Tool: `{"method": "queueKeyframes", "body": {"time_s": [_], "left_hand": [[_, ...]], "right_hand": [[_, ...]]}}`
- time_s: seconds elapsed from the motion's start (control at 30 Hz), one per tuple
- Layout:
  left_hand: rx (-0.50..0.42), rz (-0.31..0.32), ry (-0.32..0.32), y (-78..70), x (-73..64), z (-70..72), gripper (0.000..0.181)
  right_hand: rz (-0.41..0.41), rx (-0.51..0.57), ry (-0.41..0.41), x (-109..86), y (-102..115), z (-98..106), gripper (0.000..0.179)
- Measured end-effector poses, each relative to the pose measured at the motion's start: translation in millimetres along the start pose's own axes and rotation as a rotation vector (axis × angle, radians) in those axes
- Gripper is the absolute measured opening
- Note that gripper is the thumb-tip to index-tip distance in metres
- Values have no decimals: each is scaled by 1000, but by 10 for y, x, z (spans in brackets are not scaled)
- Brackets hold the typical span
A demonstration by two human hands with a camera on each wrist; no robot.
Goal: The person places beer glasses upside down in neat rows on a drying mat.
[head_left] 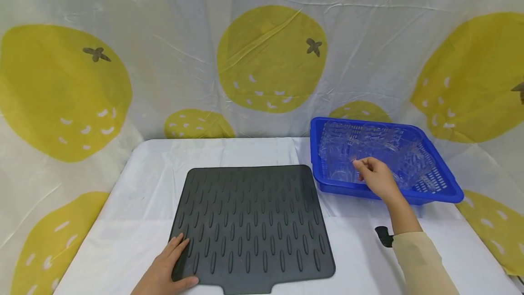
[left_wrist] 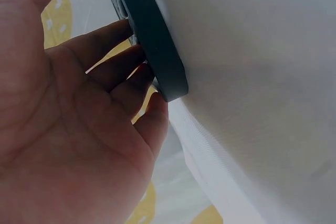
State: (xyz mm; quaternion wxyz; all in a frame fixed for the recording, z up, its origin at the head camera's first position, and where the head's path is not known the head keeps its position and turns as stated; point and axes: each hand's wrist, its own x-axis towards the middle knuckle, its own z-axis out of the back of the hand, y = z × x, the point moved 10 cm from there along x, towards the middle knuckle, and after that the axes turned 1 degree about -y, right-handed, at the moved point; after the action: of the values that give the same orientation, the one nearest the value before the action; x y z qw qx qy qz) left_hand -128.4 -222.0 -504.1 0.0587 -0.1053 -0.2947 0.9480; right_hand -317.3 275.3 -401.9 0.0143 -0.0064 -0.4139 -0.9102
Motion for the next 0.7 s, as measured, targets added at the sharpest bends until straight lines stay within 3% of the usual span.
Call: {"method": "queueKeyframes", "body": {"time_s": [0.2, 0.4, 0.6, 0.7], "left_hand": [[-1, -35, -9, -11, -6, 15, 96], [-12, -49, -16, -1, -4, 18, 95], [1, -51, -23, 1, -5, 17, 94], [4, -40, -15, -1, -2, 12, 95]], "right_hand": [[10, 181, -147, -65, 87, 153, 50], [116, 383, -283, -174, 316, 333, 30], [229, 610, -320, -292, 562, 463, 17], [251, 627, -321, -356, 668, 488, 17]]}}
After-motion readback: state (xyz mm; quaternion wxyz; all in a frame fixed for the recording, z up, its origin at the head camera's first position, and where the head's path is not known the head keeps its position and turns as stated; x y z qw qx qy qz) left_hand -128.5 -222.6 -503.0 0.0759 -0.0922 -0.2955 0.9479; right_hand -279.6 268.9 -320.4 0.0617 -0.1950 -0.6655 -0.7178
